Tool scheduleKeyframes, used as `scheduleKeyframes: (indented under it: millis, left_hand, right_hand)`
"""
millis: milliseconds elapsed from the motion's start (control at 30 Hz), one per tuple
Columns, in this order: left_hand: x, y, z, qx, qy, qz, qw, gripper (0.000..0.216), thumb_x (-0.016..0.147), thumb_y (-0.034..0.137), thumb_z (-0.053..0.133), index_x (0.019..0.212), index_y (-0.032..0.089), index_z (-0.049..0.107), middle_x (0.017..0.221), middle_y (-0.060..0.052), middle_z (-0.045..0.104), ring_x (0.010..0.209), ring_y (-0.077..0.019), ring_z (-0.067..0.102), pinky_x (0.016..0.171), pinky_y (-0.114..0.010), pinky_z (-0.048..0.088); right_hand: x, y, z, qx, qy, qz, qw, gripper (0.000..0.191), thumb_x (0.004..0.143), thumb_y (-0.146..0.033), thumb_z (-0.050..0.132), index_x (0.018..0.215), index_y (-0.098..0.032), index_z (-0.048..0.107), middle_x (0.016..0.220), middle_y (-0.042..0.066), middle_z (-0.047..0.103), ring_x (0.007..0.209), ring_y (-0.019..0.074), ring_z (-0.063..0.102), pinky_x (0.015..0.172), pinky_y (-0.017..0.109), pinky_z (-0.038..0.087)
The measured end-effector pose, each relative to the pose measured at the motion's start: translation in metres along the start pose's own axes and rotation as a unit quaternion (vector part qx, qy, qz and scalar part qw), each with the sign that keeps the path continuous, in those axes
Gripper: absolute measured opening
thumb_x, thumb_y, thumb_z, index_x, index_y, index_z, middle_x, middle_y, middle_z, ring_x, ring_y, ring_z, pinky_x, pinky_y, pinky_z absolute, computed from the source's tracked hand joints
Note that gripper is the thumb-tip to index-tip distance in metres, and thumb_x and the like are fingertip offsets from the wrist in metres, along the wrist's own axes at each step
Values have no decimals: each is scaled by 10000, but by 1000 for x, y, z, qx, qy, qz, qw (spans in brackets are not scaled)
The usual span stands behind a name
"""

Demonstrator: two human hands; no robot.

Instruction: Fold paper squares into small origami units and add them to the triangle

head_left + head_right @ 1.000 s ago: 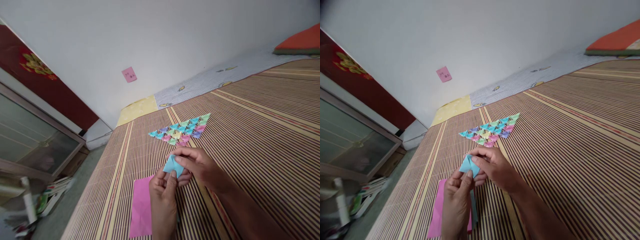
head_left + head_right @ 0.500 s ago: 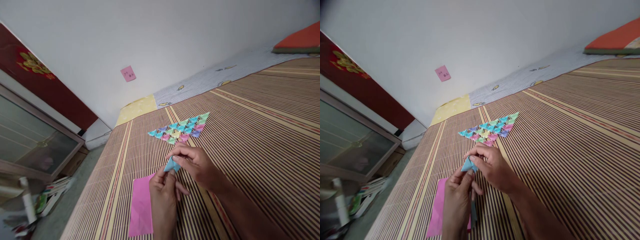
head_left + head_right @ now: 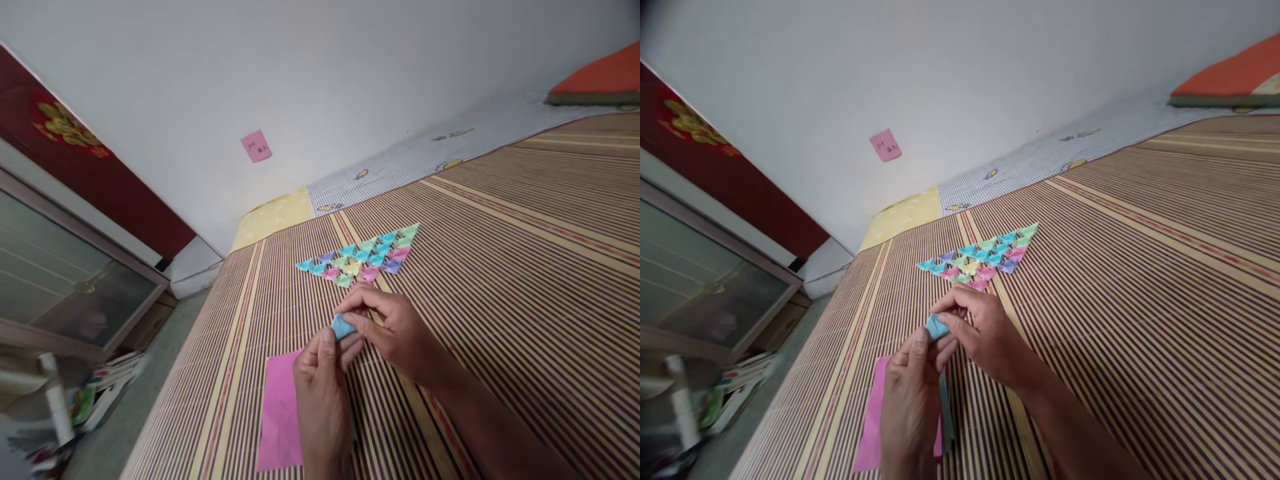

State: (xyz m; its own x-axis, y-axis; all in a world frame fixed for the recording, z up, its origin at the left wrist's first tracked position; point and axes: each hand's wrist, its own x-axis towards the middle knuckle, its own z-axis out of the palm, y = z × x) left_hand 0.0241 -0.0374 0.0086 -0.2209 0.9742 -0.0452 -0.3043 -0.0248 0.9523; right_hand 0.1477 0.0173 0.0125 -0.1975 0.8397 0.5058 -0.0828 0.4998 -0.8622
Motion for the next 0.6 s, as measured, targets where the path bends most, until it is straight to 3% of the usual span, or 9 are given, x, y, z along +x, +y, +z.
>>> scheduleKeyframes:
  millis: [167,267,333,467,600]
  left_hand:
    - [0,1,1,42,-7,22,999,273,892,396,690,1011,167,779,891,-77,762,757,-174,707,703,-274,581]
    - [-3,5,0,132,8,43,990,243,906,400,674,945,178,765,574,19,644,498,-95,552,546,-194,483]
    - [-5,7,0,172,20,57,983,232,905,401,674,911,186,763,479,53,545,490,-98,523,564,-194,473]
    - [-6,8,-2,185,28,61,980,245,882,397,696,992,193,776,766,-21,707,811,-191,657,748,-276,528]
    - [-6,7,-4,190,16,49,980,265,885,409,688,1002,192,783,869,-45,736,842,-209,655,760,-297,520]
  right_hand:
    - [-2,0,1,4,4,25,1000,96,894,-143,593,890,-192,676,820,-2,642,751,150,619,693,291,497]
    - [-2,-2,2,-4,4,27,1000,90,904,-159,592,908,-192,676,821,-1,644,752,154,624,693,295,500]
    - [-1,-3,2,-19,2,10,1000,97,902,-146,594,902,-188,681,825,5,658,776,159,627,718,298,497]
    - [0,-3,2,-26,-5,0,1000,117,915,-138,581,897,-183,687,834,15,671,797,165,635,728,293,495]
    - [0,-3,1,-24,-15,3,1000,133,927,-140,570,892,-186,690,835,17,677,799,168,640,732,297,493]
